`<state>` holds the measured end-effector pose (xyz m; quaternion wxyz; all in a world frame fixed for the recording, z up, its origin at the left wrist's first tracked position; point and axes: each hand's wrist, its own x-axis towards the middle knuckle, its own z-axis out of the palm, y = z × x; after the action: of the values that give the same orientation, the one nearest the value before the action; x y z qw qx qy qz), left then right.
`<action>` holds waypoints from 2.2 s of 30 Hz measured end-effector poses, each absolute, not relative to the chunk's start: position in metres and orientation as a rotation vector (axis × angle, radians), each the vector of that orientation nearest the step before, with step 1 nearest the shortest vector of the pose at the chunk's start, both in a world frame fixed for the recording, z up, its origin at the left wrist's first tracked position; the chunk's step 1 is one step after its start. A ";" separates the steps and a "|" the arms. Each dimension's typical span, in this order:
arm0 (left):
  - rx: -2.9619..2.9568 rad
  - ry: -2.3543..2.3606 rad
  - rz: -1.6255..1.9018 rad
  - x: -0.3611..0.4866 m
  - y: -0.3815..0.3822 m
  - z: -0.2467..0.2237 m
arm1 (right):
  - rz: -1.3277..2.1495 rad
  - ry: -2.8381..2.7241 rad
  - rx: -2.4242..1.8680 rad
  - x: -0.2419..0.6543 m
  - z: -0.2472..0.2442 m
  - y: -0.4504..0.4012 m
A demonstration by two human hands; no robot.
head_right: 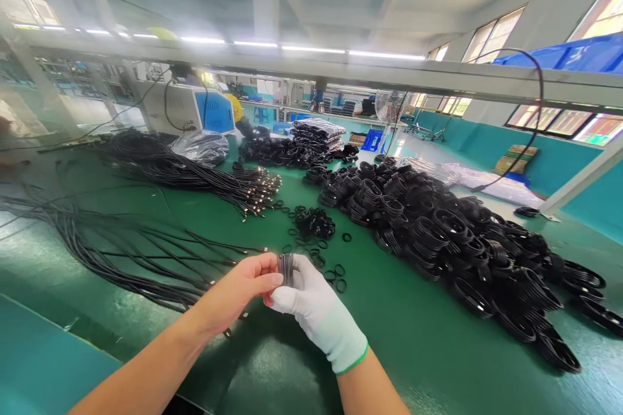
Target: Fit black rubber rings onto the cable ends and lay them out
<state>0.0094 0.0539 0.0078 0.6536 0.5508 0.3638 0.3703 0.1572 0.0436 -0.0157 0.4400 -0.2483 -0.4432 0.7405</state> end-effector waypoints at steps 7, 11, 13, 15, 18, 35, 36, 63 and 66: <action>1.157 0.828 0.863 0.012 0.055 -0.001 | 1.792 -1.118 -0.674 0.157 -0.019 0.044; 1.173 0.834 0.857 0.011 0.057 -0.002 | 1.908 -1.029 -0.583 0.158 -0.018 0.042; 1.207 0.853 0.870 0.011 0.057 -0.002 | 1.911 -1.013 -0.564 0.157 -0.019 0.042; 1.235 0.851 0.871 0.011 0.057 -0.002 | 1.897 -1.009 -0.566 0.155 -0.021 0.042; 1.278 0.874 0.856 0.010 0.058 -0.002 | 1.902 -0.997 -0.595 0.154 -0.023 0.043; 2.159 1.345 1.202 0.006 0.060 -0.012 | 2.017 -1.064 -0.608 0.154 -0.012 0.039; 2.138 1.331 1.211 0.006 0.061 -0.012 | 2.024 -1.056 -0.598 0.153 -0.011 0.039; 2.024 1.187 1.423 0.005 0.078 -0.010 | 2.059 -0.742 -0.306 0.143 -0.038 0.045; 2.131 1.255 1.388 0.004 0.076 -0.012 | 1.917 -0.940 -0.485 0.142 -0.029 0.043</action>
<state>0.0045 0.0761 -0.0123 0.1521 0.7427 0.4373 0.4838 0.1417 0.0429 -0.0288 0.4583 -0.1968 -0.3816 0.7782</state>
